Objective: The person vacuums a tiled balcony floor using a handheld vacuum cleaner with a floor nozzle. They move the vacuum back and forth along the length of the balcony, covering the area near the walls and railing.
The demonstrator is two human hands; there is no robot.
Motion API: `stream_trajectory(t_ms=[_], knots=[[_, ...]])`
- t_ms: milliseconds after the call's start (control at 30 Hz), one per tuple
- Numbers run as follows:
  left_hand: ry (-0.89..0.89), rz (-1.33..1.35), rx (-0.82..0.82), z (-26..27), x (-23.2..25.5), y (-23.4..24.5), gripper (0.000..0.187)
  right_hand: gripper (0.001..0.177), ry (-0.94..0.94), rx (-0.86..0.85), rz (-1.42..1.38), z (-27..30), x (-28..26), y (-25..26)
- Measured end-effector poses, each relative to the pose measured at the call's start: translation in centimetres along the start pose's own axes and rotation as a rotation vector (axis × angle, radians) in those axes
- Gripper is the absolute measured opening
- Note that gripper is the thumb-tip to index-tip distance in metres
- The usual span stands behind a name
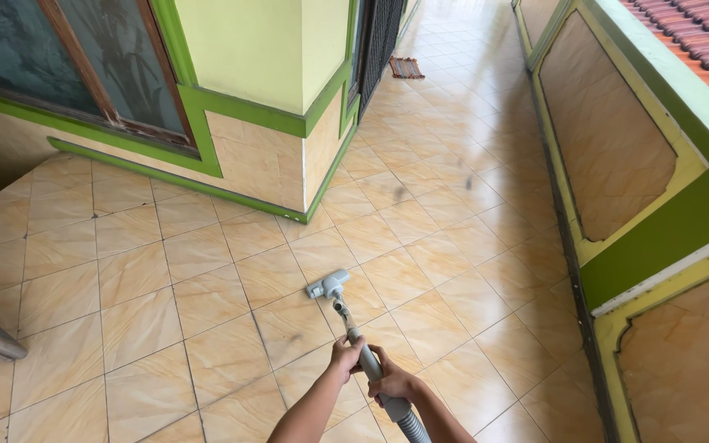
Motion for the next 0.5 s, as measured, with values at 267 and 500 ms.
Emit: stream_trajectory(t_ms=[267,500], knots=[[0.028,0.089,-0.078,5.8,1.6,2.2,0.054,0.105,-0.097,-0.042,0.083,4.9,-4.6,-1.5],[0.025,0.101,-0.074,5.1,3.1,3.7,0.056,0.102,-0.124,-0.023,0.034,4.0,-6.7,-2.7]])
Point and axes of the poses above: each hand's wrist, its own z-axis away from the middle knuckle, its own y-axis out of the back of the hand, x = y × z, the point moved 1 cm from there along -z, towards the middle knuckle, and after that the axes turned 13 degrees about z, right-handed, at the moved point
